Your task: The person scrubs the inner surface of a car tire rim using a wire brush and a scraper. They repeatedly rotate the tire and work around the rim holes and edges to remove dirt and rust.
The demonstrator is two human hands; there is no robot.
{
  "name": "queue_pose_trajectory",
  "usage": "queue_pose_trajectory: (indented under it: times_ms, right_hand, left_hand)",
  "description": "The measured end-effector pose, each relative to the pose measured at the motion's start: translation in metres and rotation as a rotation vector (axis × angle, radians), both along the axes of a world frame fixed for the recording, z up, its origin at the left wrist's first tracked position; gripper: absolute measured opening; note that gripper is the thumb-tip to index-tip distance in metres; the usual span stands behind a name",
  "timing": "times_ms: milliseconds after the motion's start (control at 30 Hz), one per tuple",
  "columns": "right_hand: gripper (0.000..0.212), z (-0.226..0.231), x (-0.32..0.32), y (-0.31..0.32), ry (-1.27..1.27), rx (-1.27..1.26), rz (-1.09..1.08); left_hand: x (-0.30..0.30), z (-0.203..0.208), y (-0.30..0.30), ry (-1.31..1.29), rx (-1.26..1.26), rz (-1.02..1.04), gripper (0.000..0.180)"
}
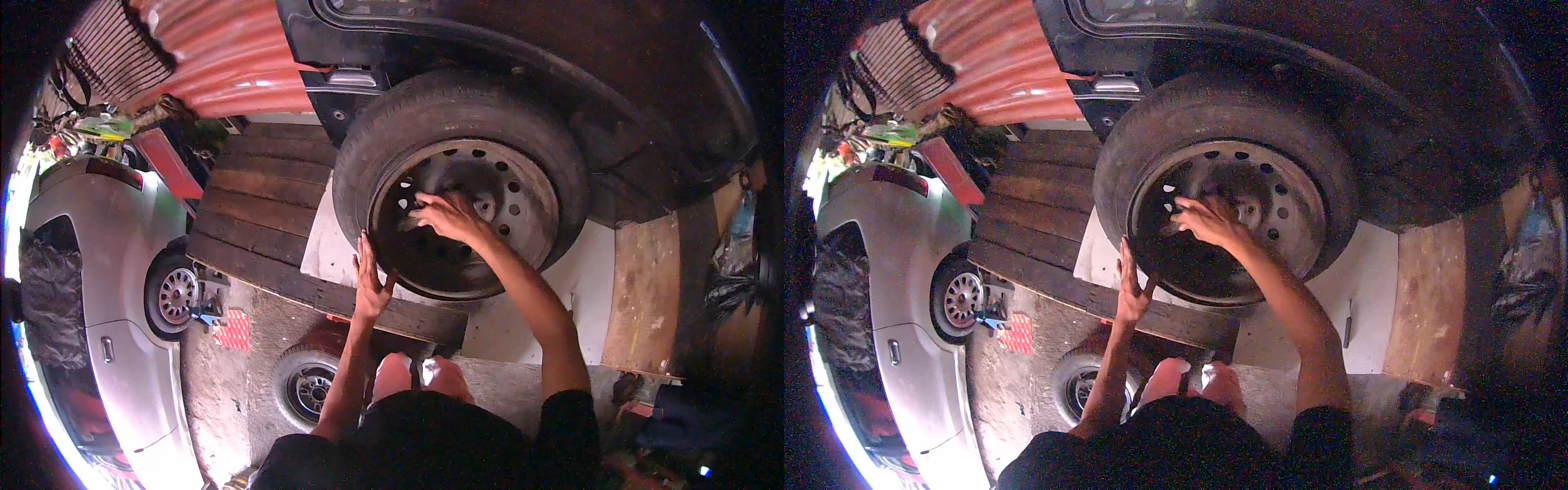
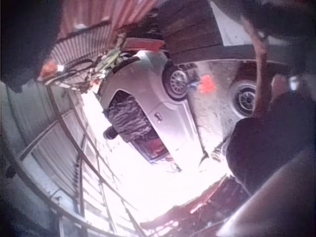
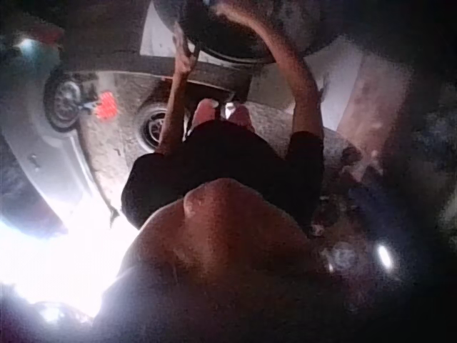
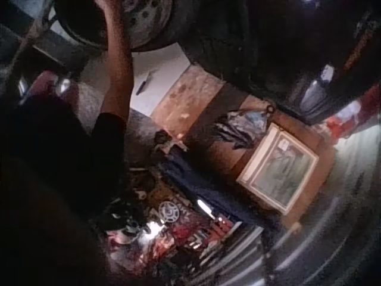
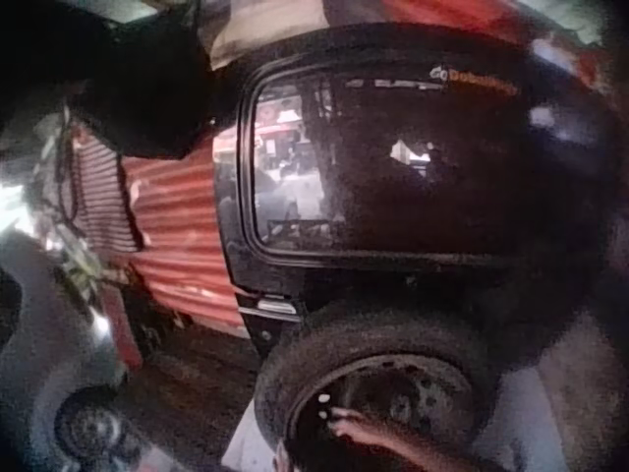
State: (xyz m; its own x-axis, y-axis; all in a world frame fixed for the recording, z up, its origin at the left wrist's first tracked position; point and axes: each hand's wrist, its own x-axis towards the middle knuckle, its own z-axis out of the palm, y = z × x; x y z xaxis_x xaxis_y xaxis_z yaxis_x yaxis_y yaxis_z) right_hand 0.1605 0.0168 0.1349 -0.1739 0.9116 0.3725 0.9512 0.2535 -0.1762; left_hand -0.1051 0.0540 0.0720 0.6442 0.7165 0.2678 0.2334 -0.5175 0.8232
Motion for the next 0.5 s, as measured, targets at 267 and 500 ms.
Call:
queue_pose_trajectory:
  times_ms: [267, 500]
  right_hand:
    - [0.039, 0.026, -0.004, -0.034, 0.028, 0.134, -0.586]
    - [0.053, 0.037, 0.035, -0.033, 0.021, -0.079, -0.753]
  left_hand:
    - [0.010, 0.039, -0.016, 0.177, 0.265, 0.003, 0.085]
    - [0.029, 0.019, -0.013, 0.351, 0.311, -0.203, 0.088]
